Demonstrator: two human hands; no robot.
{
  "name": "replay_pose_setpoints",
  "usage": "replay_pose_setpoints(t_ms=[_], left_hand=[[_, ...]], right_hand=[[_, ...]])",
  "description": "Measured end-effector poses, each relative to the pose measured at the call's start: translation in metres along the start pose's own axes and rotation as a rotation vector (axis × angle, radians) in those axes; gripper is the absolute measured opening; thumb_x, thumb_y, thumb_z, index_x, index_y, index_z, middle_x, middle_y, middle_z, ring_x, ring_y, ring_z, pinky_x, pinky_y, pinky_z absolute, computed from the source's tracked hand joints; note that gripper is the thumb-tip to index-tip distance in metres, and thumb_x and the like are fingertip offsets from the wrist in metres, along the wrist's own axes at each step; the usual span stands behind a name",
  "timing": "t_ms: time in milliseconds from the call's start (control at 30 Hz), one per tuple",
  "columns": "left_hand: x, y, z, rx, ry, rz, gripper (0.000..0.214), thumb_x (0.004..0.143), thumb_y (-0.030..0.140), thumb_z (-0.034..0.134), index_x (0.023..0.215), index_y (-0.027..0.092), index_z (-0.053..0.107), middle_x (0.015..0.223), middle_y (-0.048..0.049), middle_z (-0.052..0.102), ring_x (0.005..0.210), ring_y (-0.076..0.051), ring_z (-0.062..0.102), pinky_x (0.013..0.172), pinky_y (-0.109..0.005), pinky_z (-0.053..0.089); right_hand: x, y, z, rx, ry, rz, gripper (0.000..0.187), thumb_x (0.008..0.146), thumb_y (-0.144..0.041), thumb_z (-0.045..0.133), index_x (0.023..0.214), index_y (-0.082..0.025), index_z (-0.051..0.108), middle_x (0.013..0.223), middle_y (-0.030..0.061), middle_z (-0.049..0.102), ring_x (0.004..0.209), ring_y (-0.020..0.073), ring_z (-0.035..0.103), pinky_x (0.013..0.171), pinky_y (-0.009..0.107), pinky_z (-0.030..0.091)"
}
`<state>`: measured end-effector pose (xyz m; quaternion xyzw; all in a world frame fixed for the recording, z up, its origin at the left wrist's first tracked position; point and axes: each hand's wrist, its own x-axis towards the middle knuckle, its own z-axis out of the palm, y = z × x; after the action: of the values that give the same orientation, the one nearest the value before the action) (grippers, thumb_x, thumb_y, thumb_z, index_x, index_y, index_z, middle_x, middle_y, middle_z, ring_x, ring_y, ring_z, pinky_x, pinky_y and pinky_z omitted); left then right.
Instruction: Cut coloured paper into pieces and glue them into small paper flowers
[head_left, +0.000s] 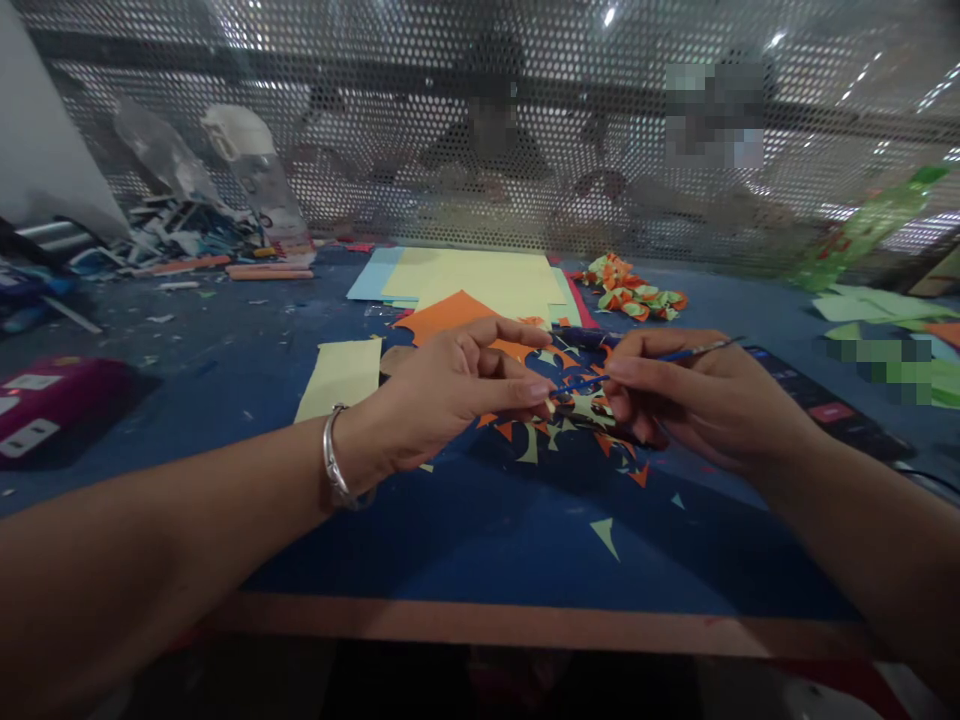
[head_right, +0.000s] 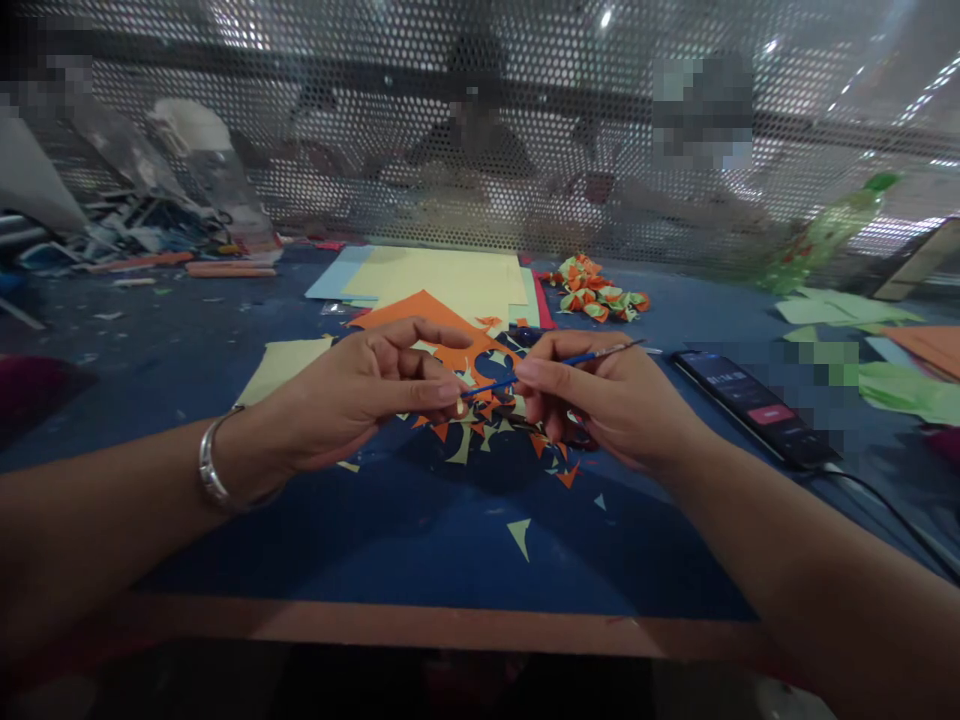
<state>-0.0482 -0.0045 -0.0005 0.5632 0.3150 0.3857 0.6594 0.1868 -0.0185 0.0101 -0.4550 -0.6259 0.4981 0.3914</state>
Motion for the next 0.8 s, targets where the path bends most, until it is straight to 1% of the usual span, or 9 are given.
replay_pose_setpoints(t_ms=[67, 133, 233, 333, 500, 633, 800], left_hand=[[0.0000, -0.0001, -0.0008, 0.011, 0.010, 0.006, 0.044, 0.080, 0.006, 0.077, 0.120, 0.013, 0.061, 0.074, 0.0014, 0.073, 0.070, -0.009, 0.068, 0.069, -0.020, 0.051], [0.0000, -0.0001, -0.0013, 0.027, 0.021, 0.011, 0.044, 0.079, 0.004, 0.077, 0.120, 0.013, 0.061, 0.076, 0.0010, 0.074, 0.071, -0.008, 0.068, 0.071, -0.020, 0.051], [0.0003, 0.0000, -0.0016, 0.051, 0.029, 0.017, 0.040, 0.077, 0.002, 0.077, 0.113, 0.012, 0.064, 0.077, 0.0001, 0.074, 0.072, -0.009, 0.069, 0.073, -0.021, 0.052], [0.0009, -0.0003, -0.0018, 0.059, 0.041, 0.015, 0.036, 0.075, 0.001, 0.078, 0.106, 0.012, 0.065, 0.076, -0.0005, 0.074, 0.073, -0.010, 0.069, 0.074, -0.023, 0.053], [0.0004, -0.0012, -0.0020, 0.074, 0.036, 0.021, 0.035, 0.074, 0.001, 0.078, 0.105, 0.011, 0.066, 0.077, -0.0006, 0.072, 0.073, -0.010, 0.069, 0.073, -0.022, 0.053], [-0.0008, -0.0012, -0.0018, 0.068, 0.023, 0.004, 0.034, 0.074, 0.000, 0.077, 0.104, 0.011, 0.066, 0.077, -0.0001, 0.071, 0.070, -0.009, 0.067, 0.070, -0.023, 0.053], [-0.0011, -0.0017, -0.0016, 0.067, 0.010, -0.035, 0.027, 0.075, 0.004, 0.078, 0.098, 0.011, 0.067, 0.074, 0.0003, 0.070, 0.069, -0.009, 0.066, 0.067, -0.021, 0.052]], right_hand=[[0.0002, -0.0002, 0.0004, -0.001, -0.001, 0.003, 0.033, 0.081, -0.042, 0.079, 0.066, -0.016, 0.064, 0.059, 0.0009, 0.067, 0.041, 0.0066, 0.057, 0.038, 0.015, 0.039], [0.0006, -0.0002, 0.0014, 0.000, -0.011, 0.013, 0.032, 0.080, -0.041, 0.080, 0.066, -0.016, 0.065, 0.059, 0.0013, 0.067, 0.041, 0.0069, 0.057, 0.037, 0.015, 0.037], [0.0011, -0.0001, 0.0038, 0.012, -0.024, 0.038, 0.032, 0.077, -0.041, 0.082, 0.066, -0.016, 0.065, 0.059, 0.0010, 0.067, 0.041, 0.0066, 0.057, 0.036, 0.014, 0.035], [0.0009, 0.0002, 0.0055, 0.031, -0.022, 0.053, 0.032, 0.074, -0.041, 0.085, 0.067, -0.016, 0.066, 0.058, 0.0008, 0.067, 0.041, 0.0063, 0.057, 0.036, 0.013, 0.037], [0.0001, 0.0023, 0.0048, 0.047, -0.025, 0.063, 0.031, 0.075, -0.040, 0.085, 0.069, -0.016, 0.067, 0.059, 0.0007, 0.068, 0.040, 0.0064, 0.058, 0.036, 0.013, 0.038], [-0.0005, 0.0027, 0.0042, 0.052, -0.033, 0.073, 0.031, 0.075, -0.040, 0.085, 0.069, -0.016, 0.067, 0.059, 0.0002, 0.068, 0.041, 0.0067, 0.059, 0.038, 0.014, 0.041], [0.0002, 0.0015, 0.0051, 0.033, -0.041, 0.056, 0.033, 0.074, -0.042, 0.086, 0.068, -0.016, 0.066, 0.058, 0.0003, 0.068, 0.042, 0.0067, 0.059, 0.038, 0.014, 0.040]])
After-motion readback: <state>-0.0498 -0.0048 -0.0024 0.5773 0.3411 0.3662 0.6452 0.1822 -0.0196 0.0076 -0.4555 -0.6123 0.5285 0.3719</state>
